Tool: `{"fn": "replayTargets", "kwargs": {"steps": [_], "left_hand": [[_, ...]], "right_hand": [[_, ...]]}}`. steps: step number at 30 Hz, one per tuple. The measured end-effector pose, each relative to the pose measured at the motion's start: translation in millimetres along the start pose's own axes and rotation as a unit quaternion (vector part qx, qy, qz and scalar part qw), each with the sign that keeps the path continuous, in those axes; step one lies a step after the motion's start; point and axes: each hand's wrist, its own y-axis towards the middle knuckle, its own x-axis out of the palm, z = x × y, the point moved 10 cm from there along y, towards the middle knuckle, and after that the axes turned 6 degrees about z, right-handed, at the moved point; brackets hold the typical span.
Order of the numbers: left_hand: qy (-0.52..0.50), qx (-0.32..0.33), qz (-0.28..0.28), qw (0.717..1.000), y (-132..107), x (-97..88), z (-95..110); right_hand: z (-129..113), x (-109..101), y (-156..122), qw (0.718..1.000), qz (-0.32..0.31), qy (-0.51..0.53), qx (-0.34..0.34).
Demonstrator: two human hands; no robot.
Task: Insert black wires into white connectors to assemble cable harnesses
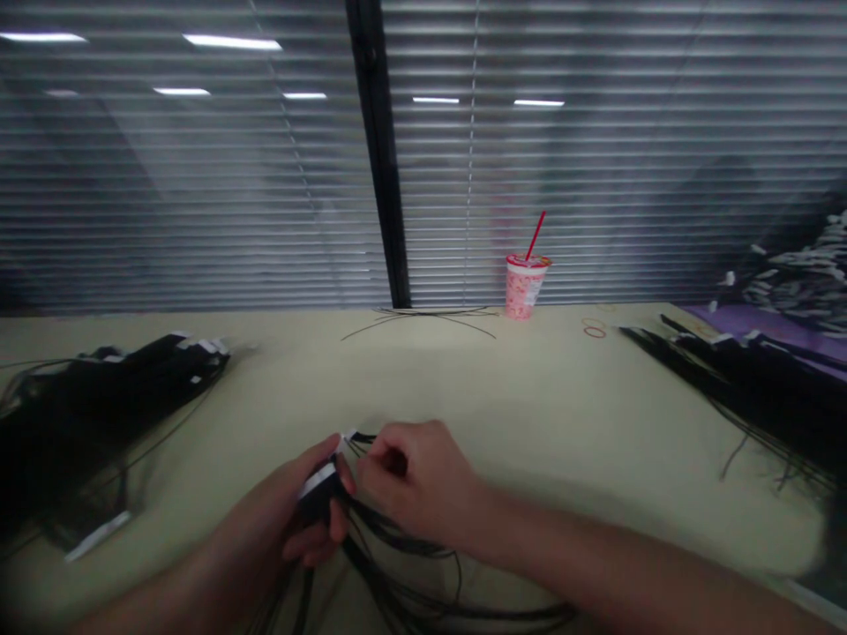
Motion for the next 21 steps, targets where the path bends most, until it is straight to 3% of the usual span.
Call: {"fn": "replayTargets", "kwargs": {"steps": [4, 21], "left_hand": [[0.031, -0.021, 0.017, 0.999, -3.9, -0.7, -1.1], [0.027, -0.025, -0.029, 0.999, 1.9, 2.4, -5.3]], "right_hand": [[5.6, 8.4, -7.1, 0.998, 0.001, -0.061, -0.019], [16.1, 11.8, -6.5, 0.997, -0.041, -0.066, -0.008]]}}
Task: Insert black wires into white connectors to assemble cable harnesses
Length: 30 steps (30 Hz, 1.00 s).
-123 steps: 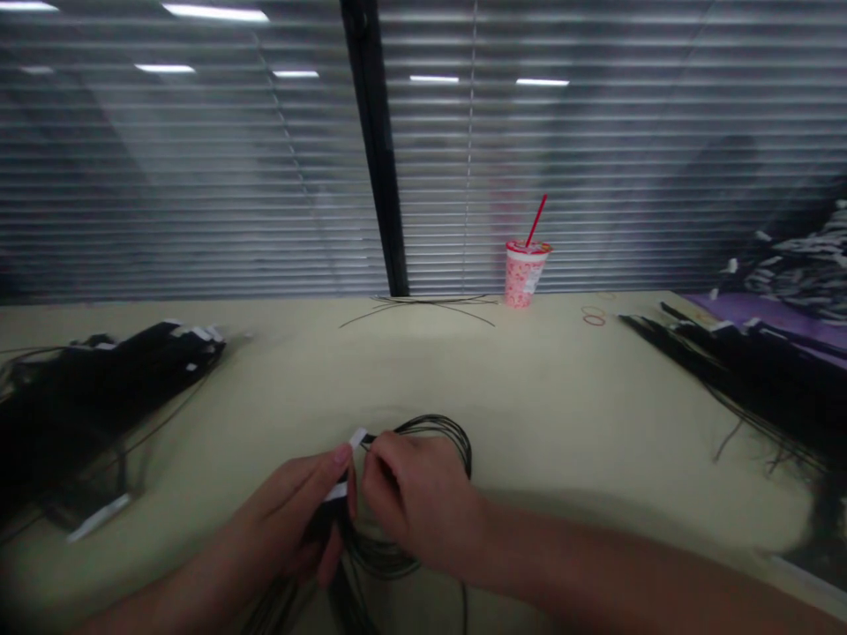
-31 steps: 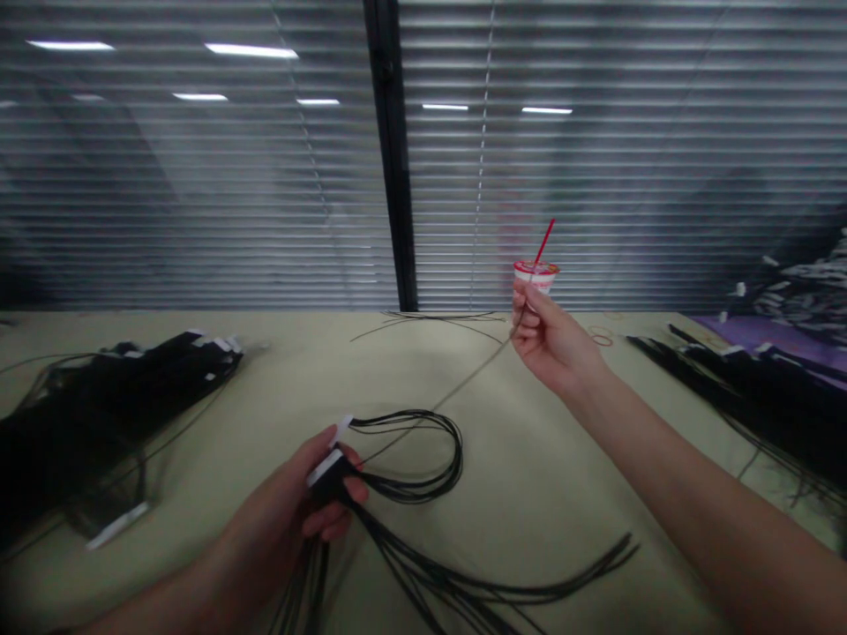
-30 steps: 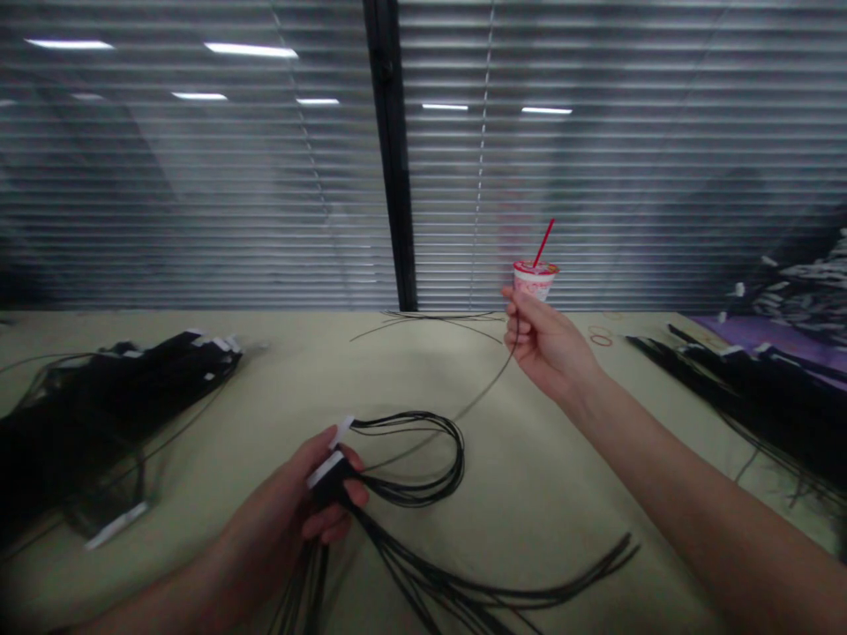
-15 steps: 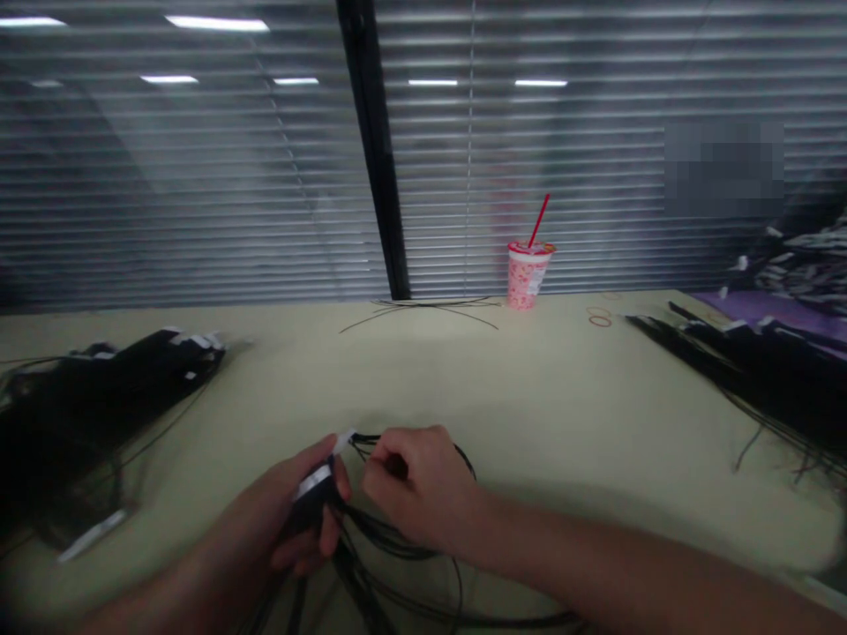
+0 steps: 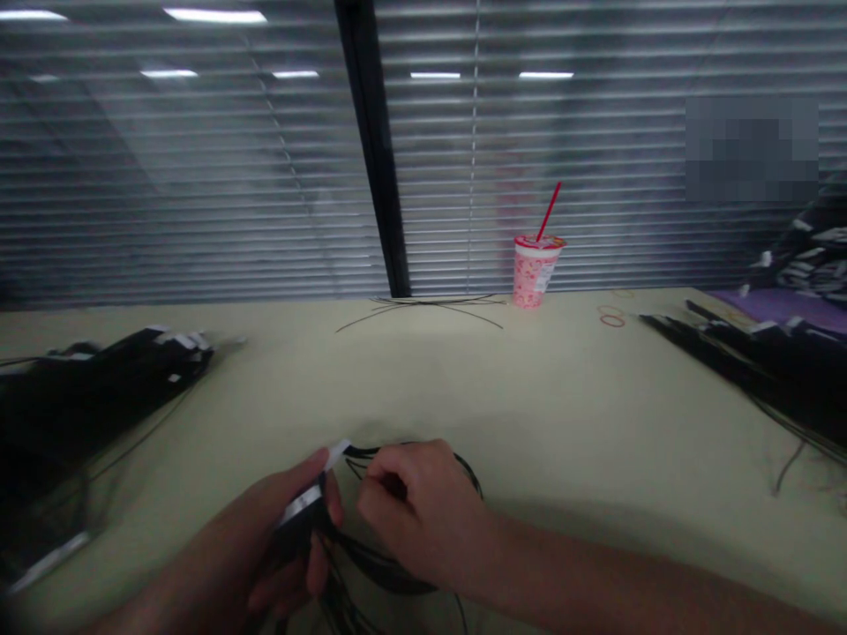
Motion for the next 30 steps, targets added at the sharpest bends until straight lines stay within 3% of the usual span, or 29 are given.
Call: {"fn": "replayTargets", "kwargs": {"steps": [30], "left_hand": [[0.13, 0.009, -0.016, 0.991, -7.7, 8.6, 4.3]], "right_hand": [[-8.3, -7.2, -2.0, 0.998, 0.033, 0.037, -0.044]]}}
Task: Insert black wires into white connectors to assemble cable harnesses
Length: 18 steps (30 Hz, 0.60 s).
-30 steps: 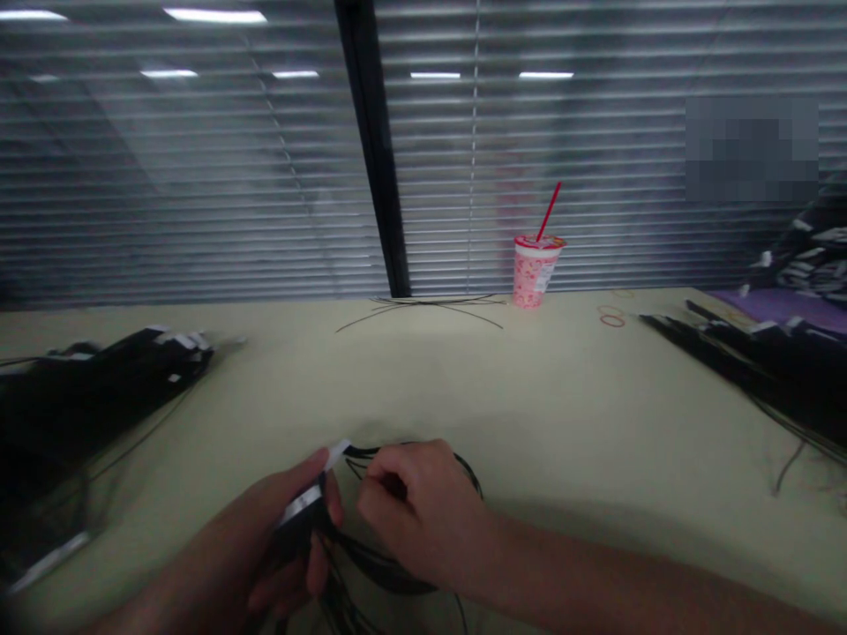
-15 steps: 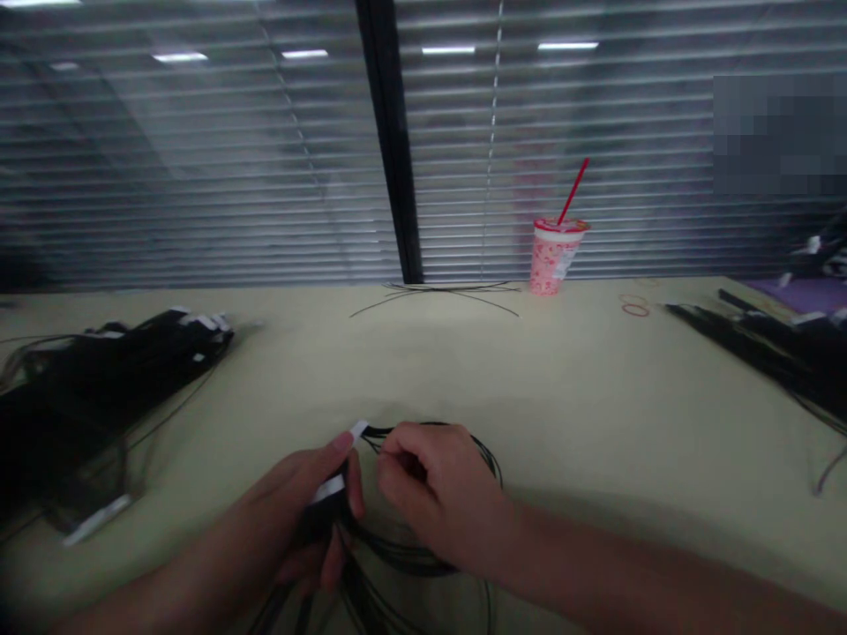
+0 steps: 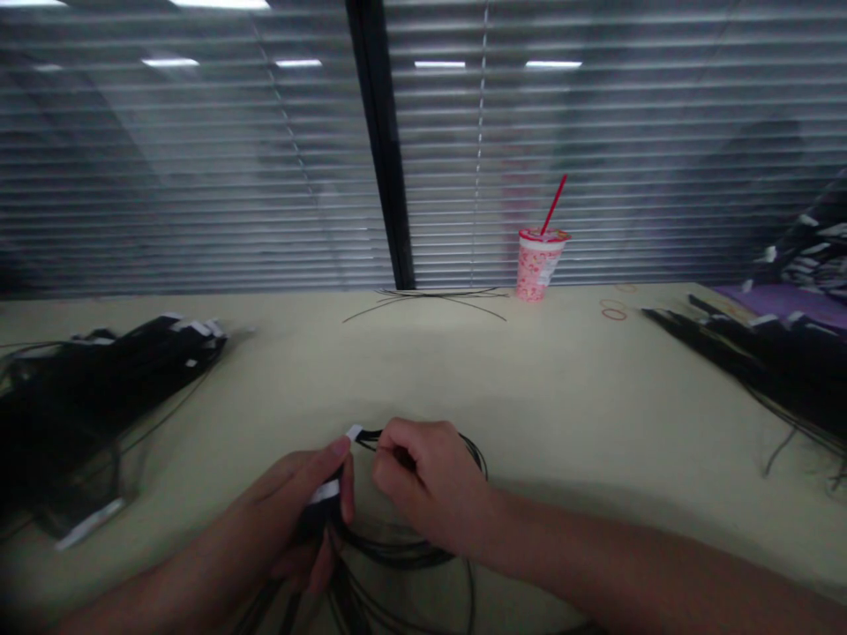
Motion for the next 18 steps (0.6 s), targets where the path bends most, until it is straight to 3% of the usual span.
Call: {"fn": "replayTargets", "kwargs": {"steps": [6, 11, 18], "left_hand": [[-0.013, -0.008, 0.007, 1.0, -3.2, 1.1, -0.2], [-0.012, 0.019, 0.009, 1.0, 0.0, 1.0, -0.9], [0.001, 0.049, 0.034, 0.998, 3.8, -2.9, -15.6]], "right_hand": [[-12.1, -5.2, -2.8, 0.999, 0.022, -0.015, -0.048], [-11.4, -1.7, -1.8, 0.998, 0.018, -0.047, -0.046], [-15.3, 1.6, -3.4, 0.993, 0.029, -0.085, -0.074]]}}
